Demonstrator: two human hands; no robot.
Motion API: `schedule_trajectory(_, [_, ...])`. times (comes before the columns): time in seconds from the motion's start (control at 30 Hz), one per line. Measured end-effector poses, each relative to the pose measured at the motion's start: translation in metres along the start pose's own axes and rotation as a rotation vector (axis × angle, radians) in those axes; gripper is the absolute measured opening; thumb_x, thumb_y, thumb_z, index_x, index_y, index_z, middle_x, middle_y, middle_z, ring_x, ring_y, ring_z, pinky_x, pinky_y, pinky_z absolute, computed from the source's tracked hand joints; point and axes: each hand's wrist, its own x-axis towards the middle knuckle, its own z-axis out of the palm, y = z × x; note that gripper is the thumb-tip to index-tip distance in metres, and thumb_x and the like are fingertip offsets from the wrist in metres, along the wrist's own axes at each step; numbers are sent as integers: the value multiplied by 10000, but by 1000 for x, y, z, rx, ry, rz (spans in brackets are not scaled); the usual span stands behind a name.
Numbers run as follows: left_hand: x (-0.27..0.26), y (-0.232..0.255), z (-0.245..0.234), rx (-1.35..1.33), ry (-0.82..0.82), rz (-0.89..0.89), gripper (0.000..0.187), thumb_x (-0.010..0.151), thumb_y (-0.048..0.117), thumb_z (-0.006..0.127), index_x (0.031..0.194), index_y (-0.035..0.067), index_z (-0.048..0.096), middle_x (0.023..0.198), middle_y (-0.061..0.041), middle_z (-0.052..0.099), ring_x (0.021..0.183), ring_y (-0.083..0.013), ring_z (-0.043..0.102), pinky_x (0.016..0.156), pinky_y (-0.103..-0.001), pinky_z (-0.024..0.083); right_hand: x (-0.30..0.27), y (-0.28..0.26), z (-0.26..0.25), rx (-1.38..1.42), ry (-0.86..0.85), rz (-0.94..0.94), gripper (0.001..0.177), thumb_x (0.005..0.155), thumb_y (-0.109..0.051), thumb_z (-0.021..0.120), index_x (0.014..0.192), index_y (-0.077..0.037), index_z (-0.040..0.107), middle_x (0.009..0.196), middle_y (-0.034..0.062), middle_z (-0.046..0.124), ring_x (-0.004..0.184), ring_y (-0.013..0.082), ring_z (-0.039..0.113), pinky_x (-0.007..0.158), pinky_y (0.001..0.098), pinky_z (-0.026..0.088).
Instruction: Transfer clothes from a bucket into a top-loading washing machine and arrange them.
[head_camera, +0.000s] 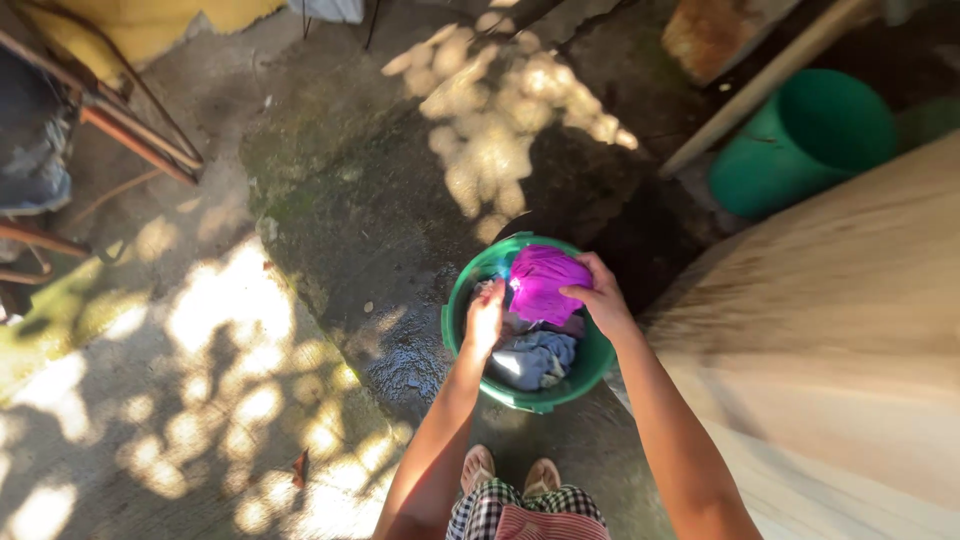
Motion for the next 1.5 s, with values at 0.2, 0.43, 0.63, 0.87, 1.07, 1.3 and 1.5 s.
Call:
schedule_trajectory(0.2, [-89,136,-10,-865,-513,-182,525,1062,512,480,1424,134,528,1244,-72,664,1096,-242,635,912,-478,547,-38,-134,-7,379,-81,29,486,787,169,660,1215,-47,585,1114,43,666,985,144,644,811,298,534])
schedule_trajectory(0.43, [-191,294,-3,-601,-611,168,439,1010,233,568,1437,139,528,1366,-18,647,1267,-159,606,1099,-361,479,-81,-287,-28,535,-12,-46,546,816,171,657,1311,-35,556,1229,72,645,1128,167,632,975,318,531])
schedule_trajectory(0.63, [-242,392,47,-775,-690,162,344,1058,192,578,1354,19,598,1263,-111,706,1182,-232,651,1086,-409,493,-130,-416,-76,509,131,-156,631,830,87,698,1410,-79,511,1306,50,629,1201,168,608,1024,318,516])
schedule_trajectory(0.87, [-347,501,158,-879,-1097,121,363,936,92,561,1279,-14,611,1241,-108,722,1177,-221,685,1075,-394,497,-203,-468,-198,657,321,-514,429,909,95,702,1278,-67,557,1218,49,643,1136,167,630,991,315,524])
schedule_trajectory(1.07, [-368,507,278,-319,-894,475,230,989,153,678,1143,-8,734,926,-31,733,822,-106,641,747,-291,518,-293,-481,-320,296,778,-590,198,959,14,731,1147,-22,681,1077,30,712,976,104,643,894,260,520])
schedule_trajectory(1.3, [-352,451,429,-378,-936,377,311,1017,149,807,879,76,538,848,14,554,832,-98,582,766,-312,502,-368,-477,-418,-104,1096,-405,225,1041,-188,693,958,10,760,875,-23,727,788,49,591,728,218,482])
schedule_trajectory(1.5, [-436,493,447,-538,-1123,-355,113,884,230,747,907,135,691,918,-29,739,860,-176,716,815,-361,583,-386,-374,-512,-18,1161,-227,448,1125,-239,707,825,91,667,762,19,542,706,109,413,662,300,363])
